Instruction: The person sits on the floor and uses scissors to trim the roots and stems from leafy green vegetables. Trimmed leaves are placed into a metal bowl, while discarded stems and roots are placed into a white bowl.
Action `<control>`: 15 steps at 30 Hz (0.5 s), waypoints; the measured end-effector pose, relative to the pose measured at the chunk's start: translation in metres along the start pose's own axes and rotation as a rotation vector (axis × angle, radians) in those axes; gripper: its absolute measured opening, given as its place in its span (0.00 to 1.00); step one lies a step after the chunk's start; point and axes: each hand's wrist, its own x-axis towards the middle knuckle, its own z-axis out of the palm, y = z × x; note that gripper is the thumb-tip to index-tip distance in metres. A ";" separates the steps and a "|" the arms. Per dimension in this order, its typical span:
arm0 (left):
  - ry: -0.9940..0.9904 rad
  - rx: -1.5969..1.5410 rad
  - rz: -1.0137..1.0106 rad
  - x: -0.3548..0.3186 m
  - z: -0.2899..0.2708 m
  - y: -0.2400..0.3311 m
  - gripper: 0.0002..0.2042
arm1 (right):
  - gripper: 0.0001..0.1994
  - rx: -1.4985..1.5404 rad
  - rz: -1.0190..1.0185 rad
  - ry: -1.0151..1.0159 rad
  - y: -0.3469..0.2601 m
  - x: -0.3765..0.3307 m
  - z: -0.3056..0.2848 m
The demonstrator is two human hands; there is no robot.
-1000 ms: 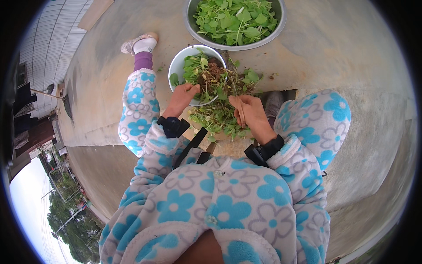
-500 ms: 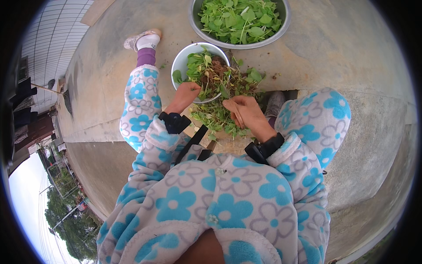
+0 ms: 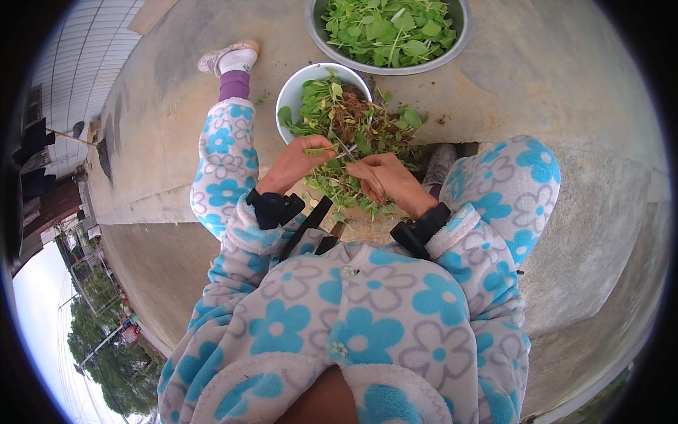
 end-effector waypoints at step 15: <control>0.021 -0.359 -0.139 0.016 0.028 -0.002 0.10 | 0.20 -0.037 -0.071 0.091 0.006 -0.012 -0.009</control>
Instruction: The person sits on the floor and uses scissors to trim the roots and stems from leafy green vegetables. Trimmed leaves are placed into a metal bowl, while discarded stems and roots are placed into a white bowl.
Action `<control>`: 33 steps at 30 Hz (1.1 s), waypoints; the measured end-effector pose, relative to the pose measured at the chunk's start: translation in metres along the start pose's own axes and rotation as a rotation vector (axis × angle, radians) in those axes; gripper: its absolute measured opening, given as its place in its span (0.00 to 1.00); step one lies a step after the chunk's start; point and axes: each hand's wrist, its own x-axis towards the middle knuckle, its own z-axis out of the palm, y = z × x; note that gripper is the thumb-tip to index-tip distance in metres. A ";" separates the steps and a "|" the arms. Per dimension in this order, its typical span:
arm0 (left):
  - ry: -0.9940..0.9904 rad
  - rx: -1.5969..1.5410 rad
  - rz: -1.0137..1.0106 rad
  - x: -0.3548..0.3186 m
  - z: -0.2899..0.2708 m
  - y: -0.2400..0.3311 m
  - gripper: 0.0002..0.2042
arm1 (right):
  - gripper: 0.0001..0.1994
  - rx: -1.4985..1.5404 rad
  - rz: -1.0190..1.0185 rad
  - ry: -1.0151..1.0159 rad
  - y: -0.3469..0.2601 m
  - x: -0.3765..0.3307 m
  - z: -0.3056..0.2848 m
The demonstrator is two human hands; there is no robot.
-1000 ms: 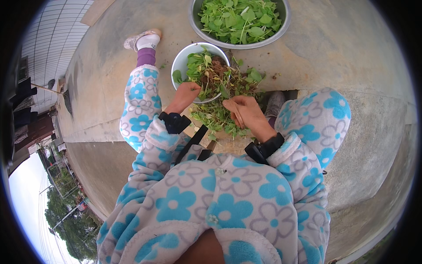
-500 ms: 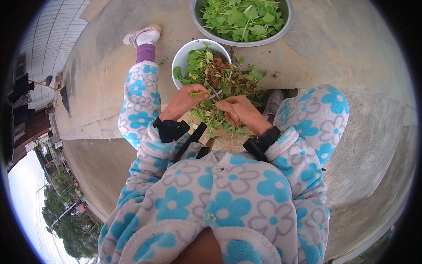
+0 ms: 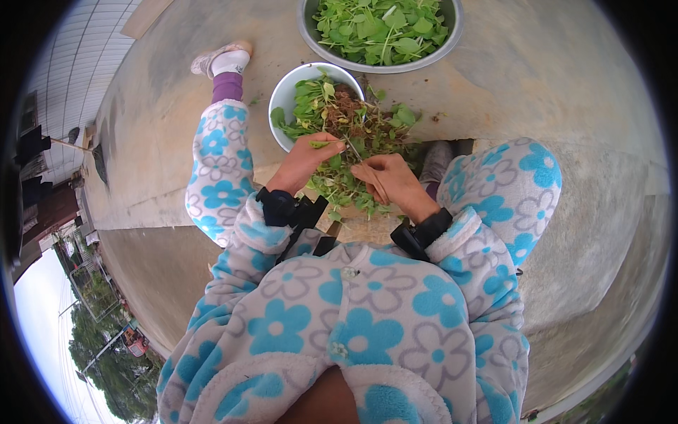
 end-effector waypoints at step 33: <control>-0.281 0.320 -0.028 -0.009 0.015 0.015 0.09 | 0.09 -0.069 -0.358 0.417 0.020 0.009 -0.010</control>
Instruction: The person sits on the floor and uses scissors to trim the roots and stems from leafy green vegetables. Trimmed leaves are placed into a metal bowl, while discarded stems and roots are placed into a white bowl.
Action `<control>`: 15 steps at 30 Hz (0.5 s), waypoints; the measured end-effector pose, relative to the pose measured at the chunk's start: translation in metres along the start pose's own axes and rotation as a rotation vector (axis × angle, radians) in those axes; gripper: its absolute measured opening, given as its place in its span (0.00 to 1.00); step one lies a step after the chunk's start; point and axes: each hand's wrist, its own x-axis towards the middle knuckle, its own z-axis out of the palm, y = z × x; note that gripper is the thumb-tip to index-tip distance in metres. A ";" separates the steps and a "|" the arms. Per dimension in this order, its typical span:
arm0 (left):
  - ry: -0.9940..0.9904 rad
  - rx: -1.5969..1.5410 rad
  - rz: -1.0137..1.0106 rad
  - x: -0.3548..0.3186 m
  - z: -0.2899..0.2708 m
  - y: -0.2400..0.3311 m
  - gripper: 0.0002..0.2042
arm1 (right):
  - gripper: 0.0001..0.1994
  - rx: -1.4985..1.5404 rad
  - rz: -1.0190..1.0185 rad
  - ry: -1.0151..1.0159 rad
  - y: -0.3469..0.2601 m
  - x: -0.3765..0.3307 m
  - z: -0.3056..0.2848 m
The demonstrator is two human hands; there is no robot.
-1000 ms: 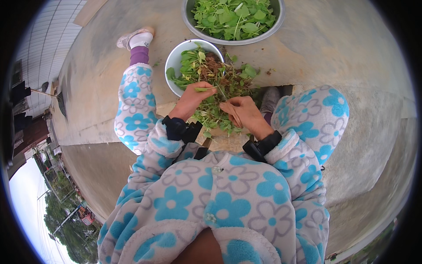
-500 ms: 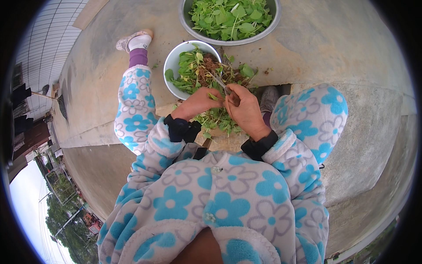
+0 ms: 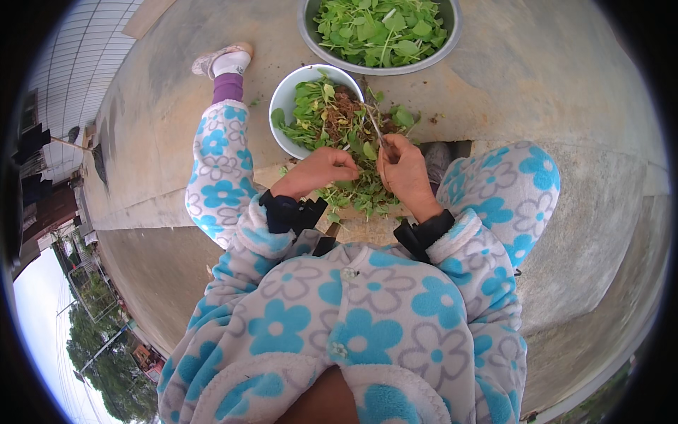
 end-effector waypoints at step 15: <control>0.685 0.229 0.337 0.101 -0.134 0.060 0.11 | 0.12 -0.378 0.062 0.157 0.012 0.004 -0.007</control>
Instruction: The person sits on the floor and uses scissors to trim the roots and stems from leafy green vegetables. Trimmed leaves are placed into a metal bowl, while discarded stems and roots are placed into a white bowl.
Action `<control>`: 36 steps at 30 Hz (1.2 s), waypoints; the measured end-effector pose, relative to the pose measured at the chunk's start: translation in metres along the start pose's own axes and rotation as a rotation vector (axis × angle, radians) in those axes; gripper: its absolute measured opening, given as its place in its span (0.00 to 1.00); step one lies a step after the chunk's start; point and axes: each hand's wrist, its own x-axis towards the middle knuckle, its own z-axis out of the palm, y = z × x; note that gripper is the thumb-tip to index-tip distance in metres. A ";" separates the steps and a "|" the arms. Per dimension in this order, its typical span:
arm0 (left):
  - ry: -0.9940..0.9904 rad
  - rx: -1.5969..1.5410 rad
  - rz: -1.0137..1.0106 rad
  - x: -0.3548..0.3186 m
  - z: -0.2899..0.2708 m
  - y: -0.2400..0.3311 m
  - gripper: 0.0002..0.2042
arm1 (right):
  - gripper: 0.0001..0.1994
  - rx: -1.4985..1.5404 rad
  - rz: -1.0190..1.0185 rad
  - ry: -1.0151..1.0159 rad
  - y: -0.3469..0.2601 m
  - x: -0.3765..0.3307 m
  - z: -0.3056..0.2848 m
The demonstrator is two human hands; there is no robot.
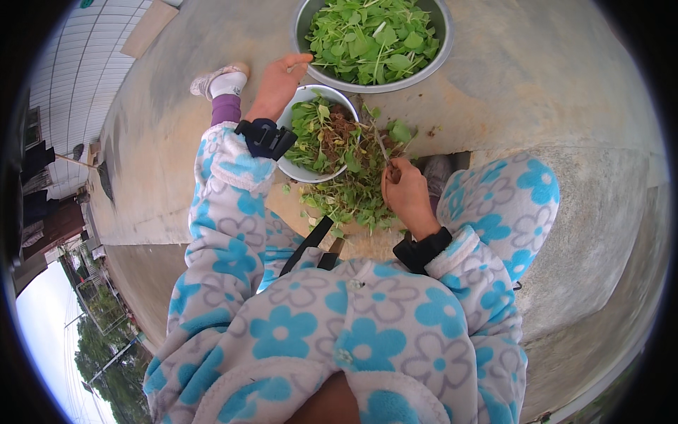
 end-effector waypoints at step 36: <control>-0.503 -0.234 -0.296 -0.165 0.015 -0.018 0.09 | 0.21 0.318 0.243 -0.591 -0.048 -0.015 -0.006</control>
